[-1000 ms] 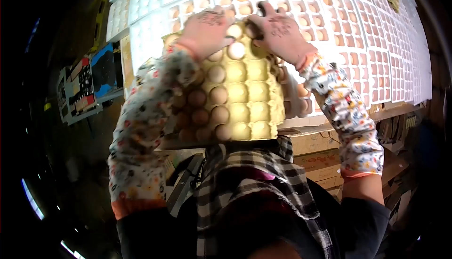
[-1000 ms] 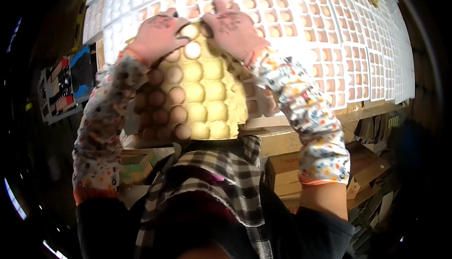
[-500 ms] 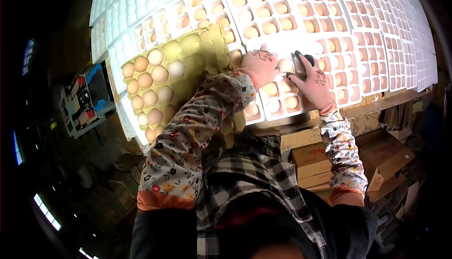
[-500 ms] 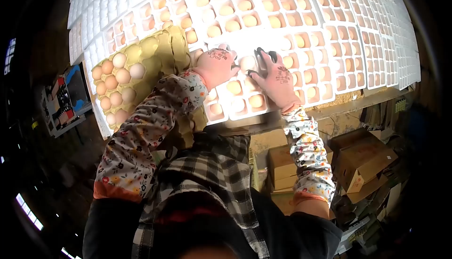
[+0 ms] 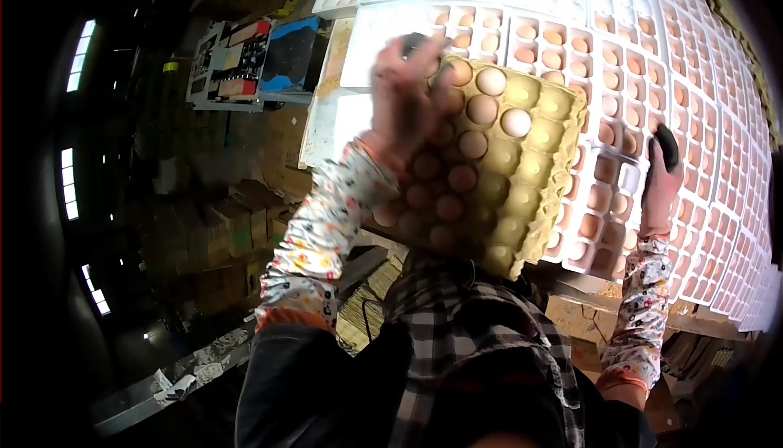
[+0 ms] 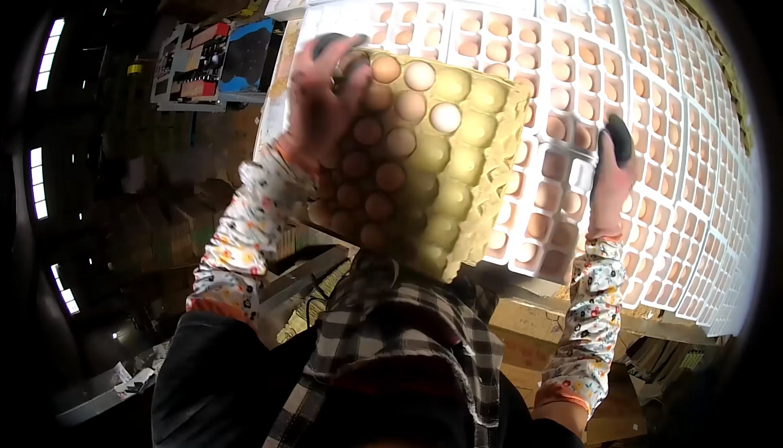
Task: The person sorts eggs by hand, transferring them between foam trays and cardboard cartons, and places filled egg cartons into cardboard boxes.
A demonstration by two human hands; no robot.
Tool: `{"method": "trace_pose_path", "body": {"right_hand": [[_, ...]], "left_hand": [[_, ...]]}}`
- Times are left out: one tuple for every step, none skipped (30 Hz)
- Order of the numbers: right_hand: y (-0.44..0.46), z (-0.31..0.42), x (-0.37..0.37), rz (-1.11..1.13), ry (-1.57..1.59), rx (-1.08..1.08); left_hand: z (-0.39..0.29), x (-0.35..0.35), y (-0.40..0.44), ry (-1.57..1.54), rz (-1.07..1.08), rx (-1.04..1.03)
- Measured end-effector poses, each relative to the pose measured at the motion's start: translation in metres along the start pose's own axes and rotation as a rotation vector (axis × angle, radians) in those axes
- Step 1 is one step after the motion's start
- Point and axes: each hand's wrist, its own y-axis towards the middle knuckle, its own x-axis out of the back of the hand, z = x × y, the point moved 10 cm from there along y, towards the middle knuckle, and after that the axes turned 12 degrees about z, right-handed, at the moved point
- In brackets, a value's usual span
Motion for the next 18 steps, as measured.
{"method": "trace_pose_path", "body": {"right_hand": [[-0.001,0.056,-0.058,0.133,-0.161,0.043],[-0.001,0.087,-0.118,0.308,-0.123,0.080],[-0.005,0.108,-0.177,0.514,-0.129,0.093],[-0.008,0.137,-0.229,0.625,-0.365,0.273],[-0.008,0.140,-0.270,0.665,-0.526,0.291],[-0.010,0.144,-0.309,0.638,-0.877,0.649],[-0.011,0.136,-0.335,0.648,-1.044,0.740],[-0.003,0.124,-0.350,0.751,-1.054,0.697],[0.008,0.113,-0.344,0.809,-0.813,0.473],[0.016,0.105,-0.339,0.847,-0.572,0.252],[0.011,0.106,-0.331,0.873,-0.287,-0.090],[0.019,0.110,-0.313,0.716,-0.184,-0.001],[0.017,0.108,-0.297,0.583,0.124,-0.072],[0.015,0.104,-0.279,0.430,0.428,-0.131],[0.016,0.112,-0.266,0.499,0.065,0.004],[0.007,0.107,-0.265,0.503,-0.057,-0.174],[-0.005,0.105,-0.265,0.525,-0.180,-0.351],[-0.025,0.106,-0.286,0.621,-0.358,-0.406]], "left_hand": [[0.035,-0.004,0.000,0.168,0.044,0.050],[0.069,-0.026,0.004,-0.117,0.351,0.252],[0.079,-0.045,0.009,-0.083,0.473,0.203],[0.084,-0.062,0.012,-0.047,0.591,0.146],[0.093,-0.059,0.011,-0.162,0.555,0.154],[0.101,-0.056,0.012,-0.274,0.526,0.159],[0.112,-0.052,0.013,-0.386,0.498,0.168],[0.119,-0.045,0.007,-0.881,0.464,0.233],[0.136,-0.040,0.002,-1.193,0.353,0.239],[0.156,-0.039,-0.004,-1.501,0.225,0.243],[0.163,-0.032,-0.005,-1.276,0.188,0.081],[0.170,-0.025,-0.010,-1.048,0.116,-0.055],[0.165,-0.042,-0.013,-1.279,0.333,0.122],[0.147,-0.049,-0.017,-1.495,0.567,0.292],[0.129,-0.063,-0.030,-0.952,0.936,0.307],[0.102,-0.044,-0.022,-0.225,0.704,-0.127],[0.096,-0.049,-0.022,-0.176,0.729,-0.168],[0.090,-0.053,-0.019,-0.123,0.749,-0.207]]}}
